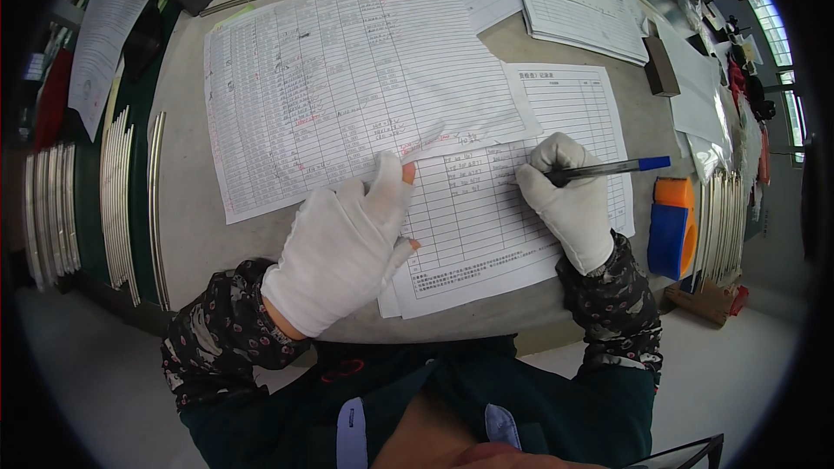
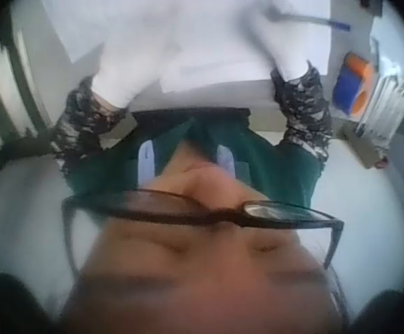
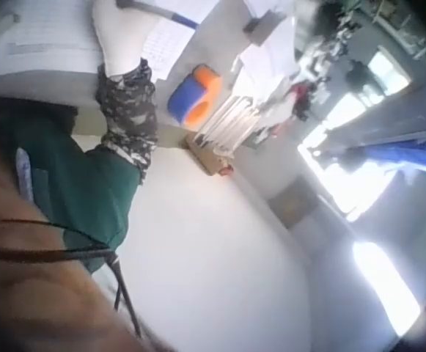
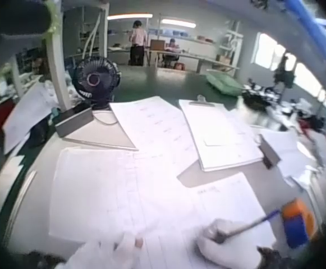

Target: Filling out an inspection or production record sheet at a manufacturing workbench.

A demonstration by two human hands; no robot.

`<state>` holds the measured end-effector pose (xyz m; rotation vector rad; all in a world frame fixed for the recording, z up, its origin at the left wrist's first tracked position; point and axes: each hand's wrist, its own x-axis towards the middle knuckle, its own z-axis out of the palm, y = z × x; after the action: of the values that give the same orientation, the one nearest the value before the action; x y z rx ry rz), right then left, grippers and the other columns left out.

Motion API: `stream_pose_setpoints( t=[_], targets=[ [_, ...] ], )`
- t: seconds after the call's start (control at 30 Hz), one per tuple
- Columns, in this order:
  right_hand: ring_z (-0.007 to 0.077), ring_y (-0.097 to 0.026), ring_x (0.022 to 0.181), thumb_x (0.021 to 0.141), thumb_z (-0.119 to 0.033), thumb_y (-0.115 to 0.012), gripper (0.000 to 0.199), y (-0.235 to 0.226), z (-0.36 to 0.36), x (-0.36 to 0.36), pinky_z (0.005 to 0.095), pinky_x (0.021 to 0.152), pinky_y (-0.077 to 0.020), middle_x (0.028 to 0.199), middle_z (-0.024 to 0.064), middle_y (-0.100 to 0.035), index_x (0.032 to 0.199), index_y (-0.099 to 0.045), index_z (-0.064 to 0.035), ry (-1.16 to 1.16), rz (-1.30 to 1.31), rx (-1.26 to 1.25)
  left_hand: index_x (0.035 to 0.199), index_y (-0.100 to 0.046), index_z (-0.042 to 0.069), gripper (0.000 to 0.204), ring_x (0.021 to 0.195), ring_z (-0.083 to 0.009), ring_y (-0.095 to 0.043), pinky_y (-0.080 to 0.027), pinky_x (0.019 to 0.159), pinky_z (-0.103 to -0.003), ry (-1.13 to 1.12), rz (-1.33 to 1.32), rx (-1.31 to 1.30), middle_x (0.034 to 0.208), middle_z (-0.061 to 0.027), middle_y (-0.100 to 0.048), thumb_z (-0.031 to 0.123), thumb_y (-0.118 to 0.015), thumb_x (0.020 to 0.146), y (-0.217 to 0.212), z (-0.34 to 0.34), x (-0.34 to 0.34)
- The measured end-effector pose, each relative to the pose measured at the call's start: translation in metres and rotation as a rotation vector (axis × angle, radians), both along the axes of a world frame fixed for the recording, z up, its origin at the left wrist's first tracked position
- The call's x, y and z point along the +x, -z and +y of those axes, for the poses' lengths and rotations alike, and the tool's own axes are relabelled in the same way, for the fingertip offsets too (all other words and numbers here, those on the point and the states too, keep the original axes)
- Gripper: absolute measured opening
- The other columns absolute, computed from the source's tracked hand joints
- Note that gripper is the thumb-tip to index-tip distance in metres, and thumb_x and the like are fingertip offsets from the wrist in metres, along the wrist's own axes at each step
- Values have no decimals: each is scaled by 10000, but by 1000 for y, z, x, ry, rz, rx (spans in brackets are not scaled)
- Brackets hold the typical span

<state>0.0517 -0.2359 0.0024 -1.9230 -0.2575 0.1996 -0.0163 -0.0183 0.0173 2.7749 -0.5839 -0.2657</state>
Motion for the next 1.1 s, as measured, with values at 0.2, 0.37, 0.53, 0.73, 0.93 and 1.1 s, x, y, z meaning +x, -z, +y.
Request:
stream_pose_setpoints(
  t=[0.2,0.37,0.53,0.73,0.93,1.1],
  targets=[
    [41,-363,549,716,46,-581,208,-3,2,-1,198,495,-333,581,-31,-424,630,-418,-50,38,40,-3,1201,-372,-70,647,729,-254,-498,-426,640,-362,6,2,23,1069,-151,-393,190,-665,685,1,0,-1],
    [41,-360,549,716,50,-574,209,-2,2,0,199,495,-332,580,-34,-421,625,-417,-53,48,0,-40,1211,-364,-70,654,727,-254,-492,-419,650,-363,5,-3,36,1087,-154,-391,191,-661,690,-1,1,-1],
    [39,-351,553,717,39,-576,203,-3,1,0,197,497,-324,588,-35,-417,630,-415,-50,16,23,-30,1218,-358,-70,662,728,-254,-491,-419,647,-363,15,-12,42,1093,-155,-389,196,-658,691,2,2,-2],
    [37,-423,558,739,1,-570,193,-13,1,2,180,528,-373,623,-29,-437,643,-418,-72,103,201,171,1220,-348,-78,667,735,-258,-491,-421,650,-364,25,-38,39,1090,-157,-387,190,-656,692,2,4,-3],
    [61,-497,563,758,-32,-562,166,-17,-7,2,186,501,-377,638,-7,-486,664,-432,-71,169,177,139,1201,-367,-91,656,710,-239,-494,-424,624,-350,31,-90,12,1092,-167,-401,215,-660,700,8,10,-5],
    [46,-433,561,743,-12,-577,185,-8,-11,-1,190,509,-363,616,-27,-449,646,-429,-66,168,124,88,1190,-380,-102,653,679,-215,-495,-426,589,-335,48,-154,-5,1090,-174,-418,239,-664,711,8,10,-4]
  ],
)
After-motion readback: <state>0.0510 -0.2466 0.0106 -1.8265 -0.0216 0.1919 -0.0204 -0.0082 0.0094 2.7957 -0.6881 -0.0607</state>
